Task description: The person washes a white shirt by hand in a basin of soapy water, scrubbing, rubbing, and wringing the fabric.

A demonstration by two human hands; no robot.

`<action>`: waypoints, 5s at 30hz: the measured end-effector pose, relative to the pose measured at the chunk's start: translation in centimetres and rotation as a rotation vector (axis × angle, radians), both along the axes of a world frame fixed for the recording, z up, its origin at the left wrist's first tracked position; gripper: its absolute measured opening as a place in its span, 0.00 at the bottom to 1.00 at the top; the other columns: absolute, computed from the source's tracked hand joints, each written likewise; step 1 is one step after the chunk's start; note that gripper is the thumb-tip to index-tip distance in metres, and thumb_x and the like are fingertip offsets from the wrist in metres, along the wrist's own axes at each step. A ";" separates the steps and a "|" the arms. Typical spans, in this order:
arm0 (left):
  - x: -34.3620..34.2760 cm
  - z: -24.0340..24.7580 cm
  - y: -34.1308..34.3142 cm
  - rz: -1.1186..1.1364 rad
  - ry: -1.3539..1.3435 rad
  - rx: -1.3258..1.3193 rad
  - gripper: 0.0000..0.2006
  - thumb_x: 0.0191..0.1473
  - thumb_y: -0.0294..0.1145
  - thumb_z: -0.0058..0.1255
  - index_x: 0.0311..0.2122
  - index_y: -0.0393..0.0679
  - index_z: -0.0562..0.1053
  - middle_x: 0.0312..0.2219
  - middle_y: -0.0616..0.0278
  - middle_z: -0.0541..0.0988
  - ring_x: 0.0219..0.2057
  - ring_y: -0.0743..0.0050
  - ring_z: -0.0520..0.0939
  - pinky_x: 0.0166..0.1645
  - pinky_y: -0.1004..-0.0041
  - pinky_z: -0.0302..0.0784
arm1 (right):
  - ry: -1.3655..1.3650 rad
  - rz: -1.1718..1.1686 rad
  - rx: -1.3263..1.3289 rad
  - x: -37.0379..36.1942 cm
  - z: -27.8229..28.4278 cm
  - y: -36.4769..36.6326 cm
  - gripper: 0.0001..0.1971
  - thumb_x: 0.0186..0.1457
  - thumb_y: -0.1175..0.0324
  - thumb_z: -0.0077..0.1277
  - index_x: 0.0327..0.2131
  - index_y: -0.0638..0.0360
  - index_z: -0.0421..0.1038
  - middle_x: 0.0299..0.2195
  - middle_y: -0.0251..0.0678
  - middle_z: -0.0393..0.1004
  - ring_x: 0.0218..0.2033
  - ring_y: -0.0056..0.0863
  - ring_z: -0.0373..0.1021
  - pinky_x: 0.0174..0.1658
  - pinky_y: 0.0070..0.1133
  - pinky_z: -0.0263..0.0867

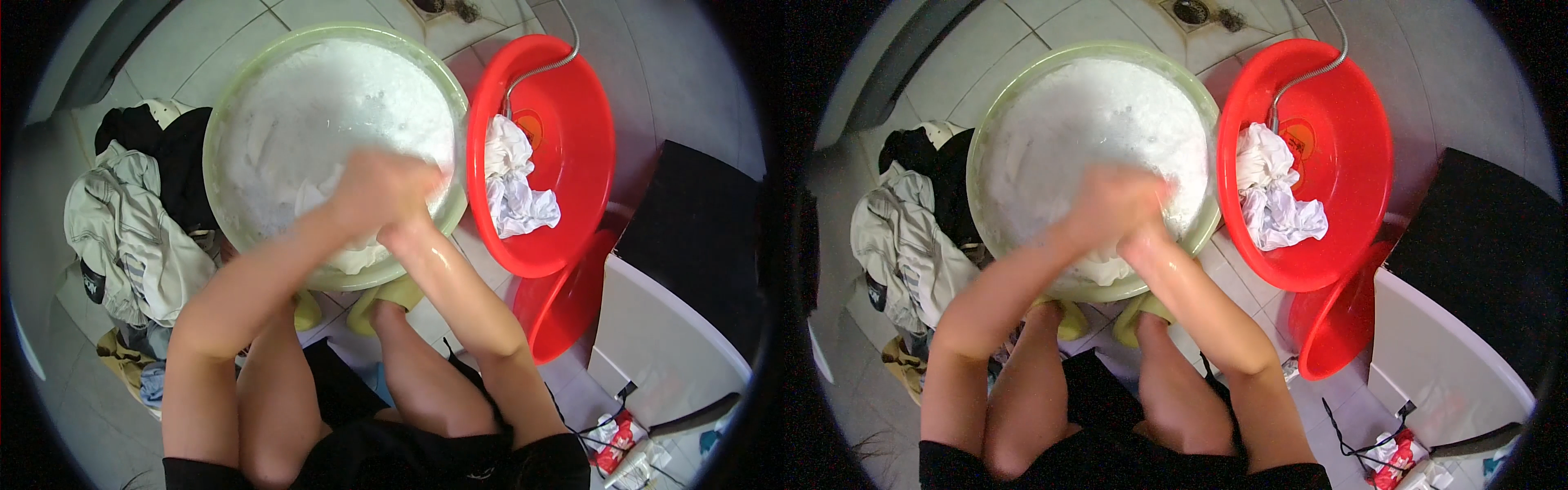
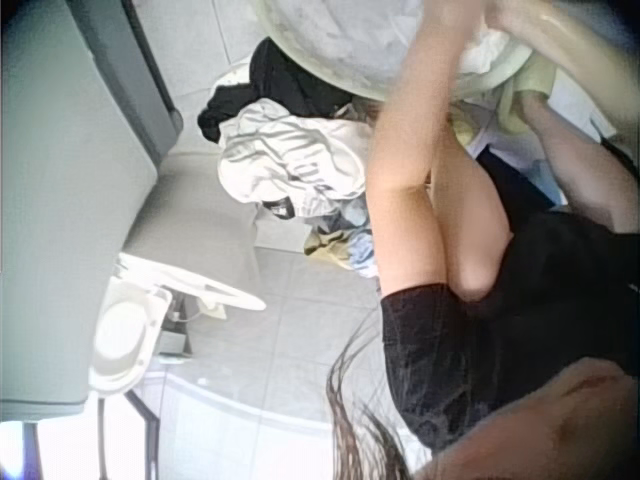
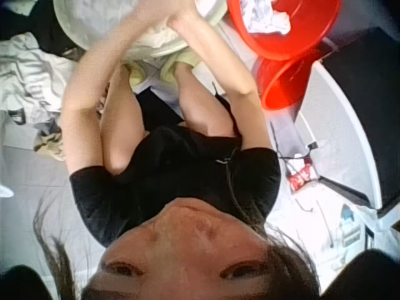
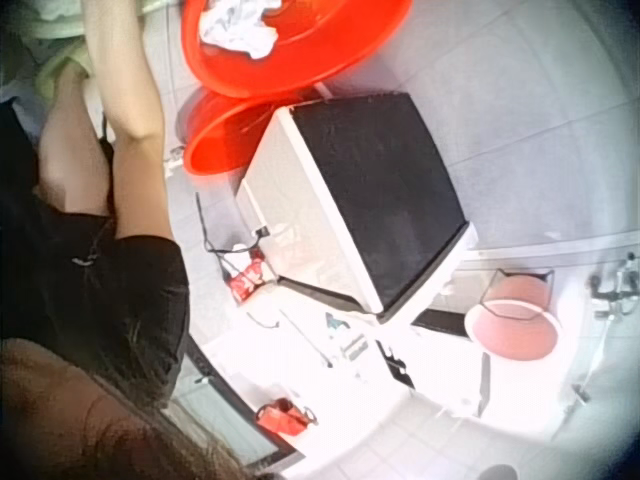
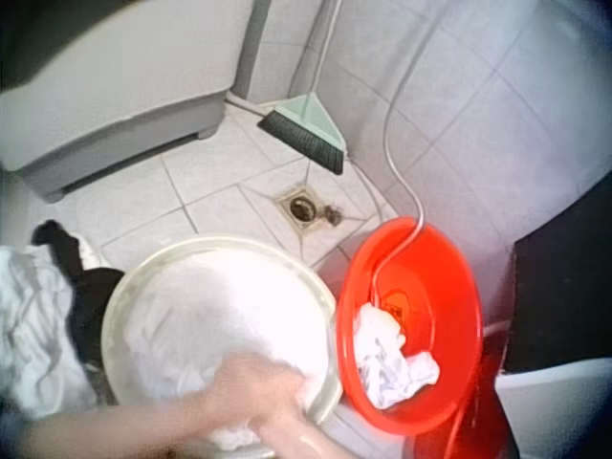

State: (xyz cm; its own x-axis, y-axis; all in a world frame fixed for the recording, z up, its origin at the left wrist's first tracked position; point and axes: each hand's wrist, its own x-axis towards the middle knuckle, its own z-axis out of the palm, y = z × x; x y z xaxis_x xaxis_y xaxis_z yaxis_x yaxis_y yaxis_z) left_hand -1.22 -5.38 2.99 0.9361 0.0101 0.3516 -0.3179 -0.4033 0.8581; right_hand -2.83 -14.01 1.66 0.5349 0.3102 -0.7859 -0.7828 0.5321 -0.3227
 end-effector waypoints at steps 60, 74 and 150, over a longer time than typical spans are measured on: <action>-1.3 0.4 1.6 0.085 0.382 0.071 0.20 0.54 0.41 0.45 0.15 0.39 0.68 0.10 0.56 0.64 0.14 0.66 0.64 0.21 0.67 0.62 | 0.002 0.114 -0.201 1.1 0.3 0.7 0.15 0.61 0.58 0.35 0.45 0.56 0.62 0.37 0.32 0.68 0.39 0.28 0.67 0.41 0.29 0.65; -2.2 2.3 0.7 0.005 0.182 0.332 0.15 0.49 0.41 0.47 0.15 0.47 0.71 0.10 0.62 0.69 0.16 0.59 0.74 0.19 0.67 0.65 | -0.100 0.253 -0.129 1.1 -1.2 -1.6 0.14 0.59 0.59 0.38 0.40 0.60 0.64 0.32 0.32 0.67 0.33 0.25 0.66 0.37 0.24 0.64; 0.2 0.1 4.1 0.102 0.543 0.034 0.15 0.53 0.42 0.46 0.22 0.43 0.71 0.15 0.55 0.71 0.18 0.54 0.74 0.25 0.65 0.68 | 0.046 0.183 -0.189 0.6 0.4 2.7 0.16 0.62 0.58 0.32 0.48 0.54 0.62 0.38 0.31 0.69 0.37 0.24 0.68 0.40 0.22 0.65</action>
